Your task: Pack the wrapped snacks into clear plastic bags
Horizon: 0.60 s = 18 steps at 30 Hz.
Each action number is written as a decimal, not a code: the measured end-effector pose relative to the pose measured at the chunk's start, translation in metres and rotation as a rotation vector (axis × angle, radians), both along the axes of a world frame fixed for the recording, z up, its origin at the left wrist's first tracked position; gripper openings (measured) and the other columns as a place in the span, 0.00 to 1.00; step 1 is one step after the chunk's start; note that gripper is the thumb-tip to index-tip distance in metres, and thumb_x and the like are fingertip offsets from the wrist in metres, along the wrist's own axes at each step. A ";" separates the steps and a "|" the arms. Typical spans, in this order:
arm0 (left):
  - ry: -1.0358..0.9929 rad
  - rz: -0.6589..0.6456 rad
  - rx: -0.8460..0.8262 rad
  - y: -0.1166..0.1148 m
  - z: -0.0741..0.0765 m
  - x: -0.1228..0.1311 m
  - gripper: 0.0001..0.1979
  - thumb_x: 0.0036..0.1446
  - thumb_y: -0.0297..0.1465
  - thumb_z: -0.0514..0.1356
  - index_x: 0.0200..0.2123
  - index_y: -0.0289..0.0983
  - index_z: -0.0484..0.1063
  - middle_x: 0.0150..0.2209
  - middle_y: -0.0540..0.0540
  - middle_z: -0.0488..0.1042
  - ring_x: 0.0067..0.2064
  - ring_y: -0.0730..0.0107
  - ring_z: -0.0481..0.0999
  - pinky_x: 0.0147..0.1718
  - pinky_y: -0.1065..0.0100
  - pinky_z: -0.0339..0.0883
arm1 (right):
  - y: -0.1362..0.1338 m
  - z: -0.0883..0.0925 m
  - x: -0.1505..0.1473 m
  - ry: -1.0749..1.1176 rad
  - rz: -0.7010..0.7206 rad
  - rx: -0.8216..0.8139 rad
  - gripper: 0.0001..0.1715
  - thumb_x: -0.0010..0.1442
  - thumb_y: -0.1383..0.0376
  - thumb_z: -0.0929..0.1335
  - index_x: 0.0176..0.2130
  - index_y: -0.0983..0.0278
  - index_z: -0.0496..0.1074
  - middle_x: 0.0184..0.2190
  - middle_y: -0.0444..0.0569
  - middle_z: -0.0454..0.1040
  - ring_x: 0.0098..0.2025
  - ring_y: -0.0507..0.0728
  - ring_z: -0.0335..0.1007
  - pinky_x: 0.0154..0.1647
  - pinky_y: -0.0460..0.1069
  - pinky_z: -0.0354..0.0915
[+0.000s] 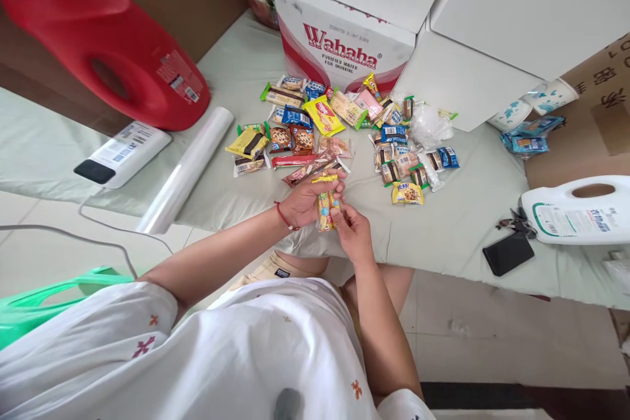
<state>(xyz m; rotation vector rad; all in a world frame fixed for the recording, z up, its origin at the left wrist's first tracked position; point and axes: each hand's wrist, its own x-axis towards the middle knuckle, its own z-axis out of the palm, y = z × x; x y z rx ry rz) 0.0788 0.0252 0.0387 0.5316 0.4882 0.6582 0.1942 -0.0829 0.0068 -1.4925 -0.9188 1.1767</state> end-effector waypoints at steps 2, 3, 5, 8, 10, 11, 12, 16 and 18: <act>-0.013 0.095 -0.079 0.000 0.000 0.005 0.17 0.50 0.32 0.72 0.40 0.39 0.70 0.25 0.57 0.63 0.25 0.79 0.65 0.30 0.72 0.64 | -0.004 -0.001 0.000 -0.047 -0.042 -0.005 0.25 0.63 0.44 0.71 0.46 0.60 0.78 0.33 0.45 0.77 0.37 0.56 0.71 0.40 0.49 0.69; -0.023 0.115 -0.103 0.001 0.001 0.006 0.15 0.51 0.31 0.71 0.40 0.39 0.70 0.24 0.58 0.60 0.24 0.79 0.62 0.29 0.73 0.63 | -0.006 -0.001 0.001 -0.042 -0.039 0.003 0.25 0.63 0.44 0.71 0.48 0.60 0.77 0.34 0.45 0.77 0.37 0.56 0.71 0.40 0.49 0.68; -0.058 0.110 -0.117 0.002 0.004 0.006 0.14 0.54 0.31 0.69 0.41 0.40 0.70 0.23 0.58 0.58 0.23 0.79 0.61 0.28 0.73 0.62 | -0.009 0.003 0.002 0.012 0.000 0.021 0.25 0.64 0.45 0.71 0.50 0.59 0.76 0.34 0.44 0.76 0.36 0.55 0.69 0.38 0.49 0.67; -0.129 0.065 -0.123 0.002 0.006 0.001 0.16 0.55 0.33 0.68 0.47 0.40 0.72 0.26 0.55 0.66 0.26 0.76 0.69 0.32 0.70 0.67 | -0.009 0.010 -0.001 0.117 0.009 0.005 0.24 0.61 0.43 0.72 0.43 0.59 0.75 0.30 0.42 0.72 0.29 0.52 0.61 0.30 0.47 0.62; -0.137 0.051 -0.139 0.002 0.004 -0.004 0.21 0.57 0.37 0.66 0.53 0.40 0.71 0.32 0.50 0.74 0.33 0.69 0.77 0.39 0.65 0.71 | -0.007 0.013 -0.004 0.213 -0.041 -0.026 0.25 0.58 0.42 0.74 0.38 0.60 0.74 0.28 0.41 0.69 0.26 0.50 0.56 0.27 0.46 0.59; -0.126 0.042 -0.148 0.002 0.003 -0.006 0.23 0.58 0.37 0.65 0.56 0.41 0.71 0.35 0.48 0.76 0.37 0.66 0.79 0.42 0.63 0.72 | -0.007 0.014 -0.006 0.264 -0.064 -0.043 0.26 0.56 0.42 0.75 0.37 0.60 0.73 0.28 0.40 0.68 0.25 0.49 0.54 0.25 0.46 0.57; -0.109 0.033 -0.157 0.003 0.001 -0.007 0.24 0.58 0.37 0.64 0.58 0.41 0.70 0.36 0.47 0.77 0.39 0.64 0.80 0.43 0.61 0.73 | -0.006 0.014 -0.009 0.306 -0.083 -0.060 0.27 0.54 0.42 0.76 0.37 0.61 0.73 0.27 0.39 0.67 0.24 0.48 0.53 0.24 0.45 0.56; -0.072 0.032 -0.205 0.003 -0.005 -0.004 0.21 0.56 0.29 0.66 0.53 0.37 0.73 0.27 0.52 0.71 0.26 0.73 0.74 0.36 0.65 0.73 | -0.008 0.010 -0.016 0.301 -0.115 -0.127 0.30 0.52 0.40 0.77 0.35 0.62 0.73 0.24 0.38 0.65 0.22 0.46 0.51 0.18 0.43 0.51; -0.110 0.064 -0.225 0.002 -0.006 0.000 0.16 0.55 0.27 0.66 0.48 0.36 0.75 0.23 0.56 0.64 0.20 0.78 0.65 0.29 0.69 0.70 | -0.010 0.009 -0.019 0.278 -0.112 -0.166 0.32 0.52 0.38 0.76 0.35 0.62 0.73 0.24 0.40 0.68 0.21 0.46 0.54 0.16 0.42 0.51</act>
